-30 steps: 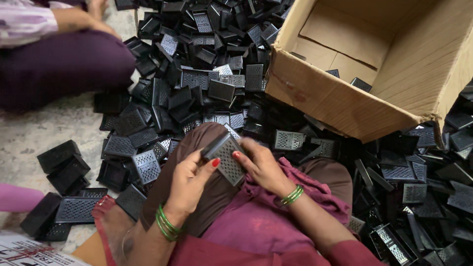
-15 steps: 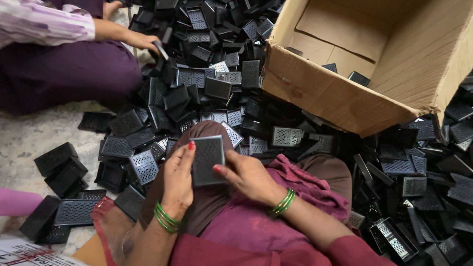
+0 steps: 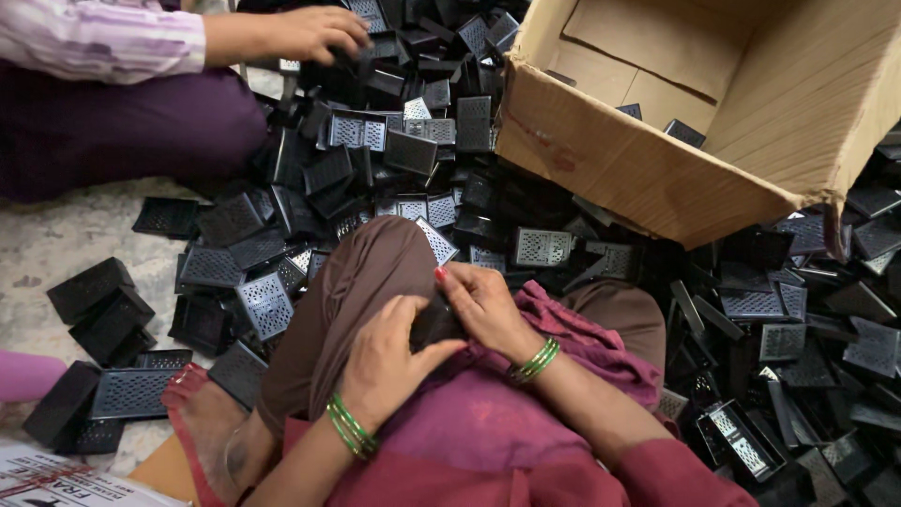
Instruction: The person sits on the floor and repeatedly picks up small black plastic parts from a large pile. They inspect each part by turning it over in their hands and then place it into a cardboard box. Another person is visible in the background performing the same task.
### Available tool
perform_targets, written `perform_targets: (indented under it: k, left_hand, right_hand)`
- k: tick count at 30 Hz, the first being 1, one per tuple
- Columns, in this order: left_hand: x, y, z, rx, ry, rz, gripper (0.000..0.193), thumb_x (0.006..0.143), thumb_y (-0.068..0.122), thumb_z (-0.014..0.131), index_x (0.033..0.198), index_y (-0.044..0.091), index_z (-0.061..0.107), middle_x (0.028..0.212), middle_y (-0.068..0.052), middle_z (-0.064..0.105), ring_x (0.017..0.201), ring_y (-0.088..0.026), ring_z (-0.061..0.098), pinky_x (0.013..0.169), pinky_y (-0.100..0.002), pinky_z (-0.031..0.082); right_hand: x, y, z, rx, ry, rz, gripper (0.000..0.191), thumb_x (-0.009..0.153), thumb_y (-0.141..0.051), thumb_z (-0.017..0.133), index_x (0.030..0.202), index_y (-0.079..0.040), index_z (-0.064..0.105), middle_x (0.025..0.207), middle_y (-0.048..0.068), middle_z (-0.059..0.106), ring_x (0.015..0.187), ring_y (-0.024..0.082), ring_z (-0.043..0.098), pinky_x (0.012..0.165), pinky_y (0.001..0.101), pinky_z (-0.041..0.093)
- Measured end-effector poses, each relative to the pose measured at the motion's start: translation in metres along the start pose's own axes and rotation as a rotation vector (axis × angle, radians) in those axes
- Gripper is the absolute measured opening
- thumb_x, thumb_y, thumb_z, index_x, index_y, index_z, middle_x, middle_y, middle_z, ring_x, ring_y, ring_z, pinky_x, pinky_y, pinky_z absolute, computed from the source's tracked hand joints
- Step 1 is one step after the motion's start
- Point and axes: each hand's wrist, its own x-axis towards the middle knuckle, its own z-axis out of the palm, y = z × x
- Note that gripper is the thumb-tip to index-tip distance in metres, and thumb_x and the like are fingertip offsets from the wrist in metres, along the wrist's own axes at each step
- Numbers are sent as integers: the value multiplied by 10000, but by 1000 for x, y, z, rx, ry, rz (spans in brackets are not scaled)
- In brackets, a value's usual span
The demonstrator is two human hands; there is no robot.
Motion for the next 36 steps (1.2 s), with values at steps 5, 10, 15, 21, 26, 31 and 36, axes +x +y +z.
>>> perform_targets:
  k: [5, 10, 15, 21, 26, 31, 36]
  left_hand:
    - [-17, 2, -7, -108, -73, -75, 535, 822, 412, 791, 1109, -19, 655, 1046, -177, 687, 935, -344, 678, 800, -405, 536]
    - [-21, 4, -17, -161, -86, -170, 446, 843, 359, 775, 1106, 8, 692, 965, -142, 704, 836, -284, 709, 733, -364, 552]
    - [-21, 11, -15, -249, -99, -207, 343, 799, 305, 809, 996, 34, 736, 873, -97, 693, 697, -228, 695, 610, -330, 538]
    - [-22, 14, -9, -267, -61, -239, 320, 782, 294, 825, 961, 41, 744, 816, -68, 685, 634, -184, 673, 554, -316, 520]
    - [-22, 8, -6, -271, -79, -246, 398, 755, 315, 857, 1003, 32, 729, 844, -65, 691, 697, -156, 688, 585, -292, 533]
    - [-21, -7, 0, -569, -191, 55, 792, 823, 234, 881, 1415, -92, 468, 1289, -131, 620, 1189, -189, 596, 986, -296, 469]
    - [-24, -16, 0, -1250, -472, -462, 864, 737, 87, 886, 1474, -45, 454, 1261, -107, 611, 1145, -182, 609, 982, -318, 522]
  right_hand:
    - [-1, 7, -2, 11, 37, -25, 370, 1097, -270, 458, 876, 15, 540, 709, 99, 478, 662, 156, 453, 628, 328, 450]
    - [0, -8, -5, 35, -26, -101, 396, 1128, -277, 412, 861, -12, 535, 727, 97, 500, 672, 198, 500, 666, 339, 472]
    - [-7, -26, -6, -211, 23, -267, 346, 1084, -260, 471, 864, -25, 598, 770, 133, 589, 718, 309, 608, 677, 383, 499]
    - [-4, -29, -1, -285, 47, -260, 368, 1093, -205, 438, 794, -27, 559, 724, 142, 558, 693, 343, 597, 648, 427, 478]
    - [-4, -29, -4, -137, 68, -294, 380, 1107, -200, 413, 807, -30, 572, 749, 119, 585, 680, 305, 605, 640, 395, 488]
    - [-6, -36, -15, 187, -89, -378, 401, 1113, -267, 390, 849, -20, 565, 790, 102, 607, 726, 279, 624, 677, 374, 488]
    - [-8, -50, -16, 259, -242, -267, 302, 1076, -301, 539, 952, -34, 606, 962, 90, 616, 966, 236, 618, 907, 364, 502]
